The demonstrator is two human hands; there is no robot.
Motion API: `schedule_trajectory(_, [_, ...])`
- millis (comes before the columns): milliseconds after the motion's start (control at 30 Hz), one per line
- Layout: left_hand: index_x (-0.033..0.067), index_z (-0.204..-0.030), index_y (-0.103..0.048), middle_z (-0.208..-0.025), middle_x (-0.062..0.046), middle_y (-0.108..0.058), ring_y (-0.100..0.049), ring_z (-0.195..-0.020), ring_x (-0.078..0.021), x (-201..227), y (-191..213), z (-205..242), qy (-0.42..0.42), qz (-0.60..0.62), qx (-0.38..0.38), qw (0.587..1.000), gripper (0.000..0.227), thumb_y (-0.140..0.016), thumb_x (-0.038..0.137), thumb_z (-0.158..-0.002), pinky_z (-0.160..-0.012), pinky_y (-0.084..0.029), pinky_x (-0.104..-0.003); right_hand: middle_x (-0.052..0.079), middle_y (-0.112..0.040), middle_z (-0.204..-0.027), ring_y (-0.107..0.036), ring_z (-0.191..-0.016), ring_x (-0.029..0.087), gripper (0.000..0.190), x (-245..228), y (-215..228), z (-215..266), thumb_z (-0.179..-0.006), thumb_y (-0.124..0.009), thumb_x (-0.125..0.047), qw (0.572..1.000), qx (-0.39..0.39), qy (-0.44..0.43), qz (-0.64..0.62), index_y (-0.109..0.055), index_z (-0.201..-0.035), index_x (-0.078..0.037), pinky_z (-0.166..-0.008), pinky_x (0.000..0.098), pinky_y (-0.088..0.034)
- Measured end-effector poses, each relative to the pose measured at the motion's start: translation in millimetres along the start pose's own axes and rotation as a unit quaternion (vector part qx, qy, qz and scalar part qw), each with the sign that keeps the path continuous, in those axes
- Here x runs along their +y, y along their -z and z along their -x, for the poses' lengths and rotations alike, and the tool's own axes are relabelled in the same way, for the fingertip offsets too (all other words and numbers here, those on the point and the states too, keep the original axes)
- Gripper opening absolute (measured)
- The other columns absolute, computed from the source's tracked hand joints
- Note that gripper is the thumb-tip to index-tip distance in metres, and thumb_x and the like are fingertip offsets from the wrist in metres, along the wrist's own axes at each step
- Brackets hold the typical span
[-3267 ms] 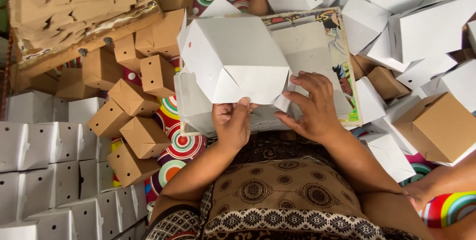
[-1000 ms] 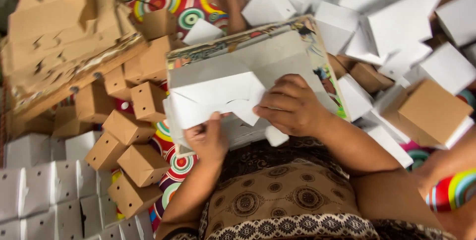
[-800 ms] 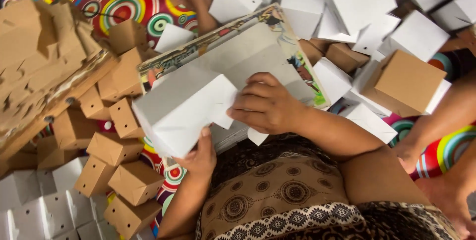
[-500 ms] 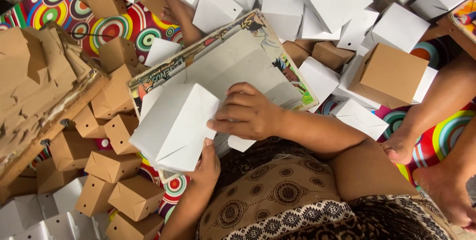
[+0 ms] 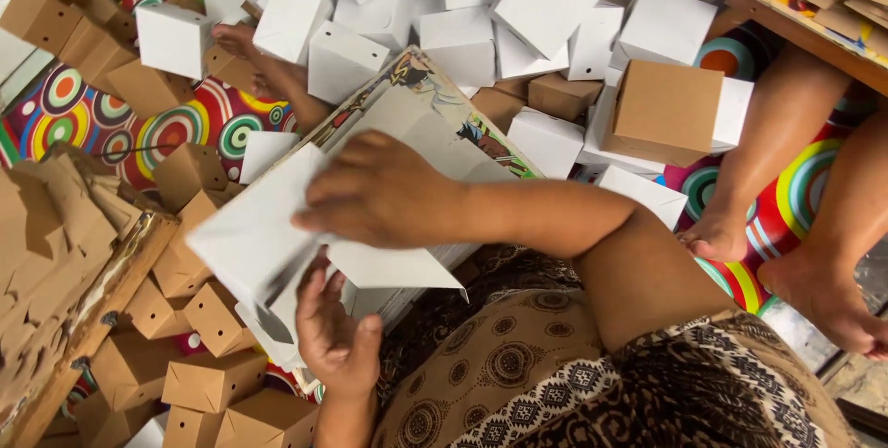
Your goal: Assembling small white cardboard boxes by folding them and placing them into a larger container.
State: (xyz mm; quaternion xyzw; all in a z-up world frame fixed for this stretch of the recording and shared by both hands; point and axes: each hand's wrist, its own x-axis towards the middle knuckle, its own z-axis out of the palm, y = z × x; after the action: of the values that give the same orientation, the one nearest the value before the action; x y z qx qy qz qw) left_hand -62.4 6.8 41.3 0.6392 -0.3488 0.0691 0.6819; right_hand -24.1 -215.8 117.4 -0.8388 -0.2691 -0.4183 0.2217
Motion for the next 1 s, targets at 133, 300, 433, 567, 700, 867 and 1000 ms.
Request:
schedule_trajectory(133, [0.0057, -0.14, -0.05, -0.145, -0.019, -0.057, -0.058, -0.135, -0.0304, 13, -1, -4, -0.004, -0.123, -0.105, 0.987, 0.061, -0.07, 0.003, -0.082, -0.114, -0.053, -0.043, 0.004, -0.072, -0.072, -0.071, -0.075, 0.023, 0.015, 33, -3, -48, -0.072, -0.075, -0.011, 0.979, -0.159, -0.078, -0.101, -0.084, -0.083, -0.016, -0.06, 0.0439, -0.05])
schedule_trajectory(300, [0.0015, -0.134, -0.056, -0.141, -0.019, -0.061, -0.062, -0.128, -0.0325, 17, -6, -25, 0.063, -0.251, -0.199, 0.945, 0.055, -0.074, 0.013, -0.084, -0.105, -0.052, -0.042, 0.002, -0.078, -0.082, -0.066, -0.068, 0.026, 0.019, 129, -139, -16, -0.08, -0.064, -0.011, 0.876, -0.437, -0.17, -0.111, -0.079, -0.093, -0.012, -0.066, 0.0395, -0.053])
schedule_trajectory(433, [0.0024, -0.139, -0.056, -0.155, -0.019, -0.048, -0.037, -0.146, -0.0427, -17, 10, -14, 0.12, -0.425, -0.33, 0.834, 0.062, -0.069, 0.04, -0.091, -0.109, -0.04, -0.05, 0.011, -0.079, -0.091, -0.067, -0.068, 0.026, 0.022, 158, -180, 24, -0.093, -0.071, -0.026, 0.821, -0.536, -0.171, -0.098, -0.079, -0.095, -0.006, -0.075, 0.0416, -0.056])
schedule_trajectory(567, [-0.0007, -0.138, -0.057, -0.148, -0.021, -0.055, -0.046, -0.141, -0.0411, -28, 17, -11, 0.111, -0.431, -0.322, 0.836, 0.058, -0.072, 0.024, -0.088, -0.11, -0.042, -0.048, 0.003, -0.078, -0.09, -0.072, -0.085, 0.018, 0.029, 167, -141, 15, -0.075, -0.085, -0.036, 0.726, -0.497, -0.397, -0.26, -0.078, -0.094, -0.015, -0.093, 0.0436, -0.054])
schedule_trajectory(700, [0.0021, -0.139, -0.057, -0.143, -0.016, -0.06, -0.055, -0.134, -0.0338, -32, 17, -6, 0.114, -0.475, -0.313, 0.814, 0.057, -0.072, 0.018, -0.086, -0.103, -0.048, -0.045, 0.006, -0.074, -0.093, -0.064, -0.079, 0.021, 0.021, 207, -113, 54, -0.087, -0.072, -0.022, 0.857, -0.327, -0.334, -0.219, -0.078, -0.101, -0.007, -0.08, 0.0372, -0.053])
schedule_trajectory(867, [0.0009, -0.137, -0.058, -0.141, -0.017, -0.062, -0.059, -0.129, -0.0348, -40, 15, -3, 0.109, -0.494, -0.296, 0.811, 0.053, -0.068, 0.013, -0.087, -0.101, -0.051, -0.045, 0.0, -0.066, -0.096, -0.059, -0.085, 0.009, 0.02, 164, -22, 79, -0.101, -0.061, -0.018, 0.825, -0.158, -0.473, -0.266, -0.072, -0.115, -0.009, -0.075, 0.0249, -0.05])
schedule_trajectory(1000, [0.0046, -0.134, -0.062, -0.14, -0.013, -0.064, -0.061, -0.127, -0.0342, -53, 9, 1, 0.069, -0.564, -0.288, 0.771, 0.048, -0.063, 0.015, -0.087, -0.099, -0.051, -0.043, 0.009, -0.069, -0.099, -0.064, -0.088, 0.016, 0.007, 125, 44, 132, -0.106, -0.065, -0.005, 0.824, -0.126, -0.422, -0.357, -0.066, -0.106, 0.002, -0.087, 0.0273, -0.053])
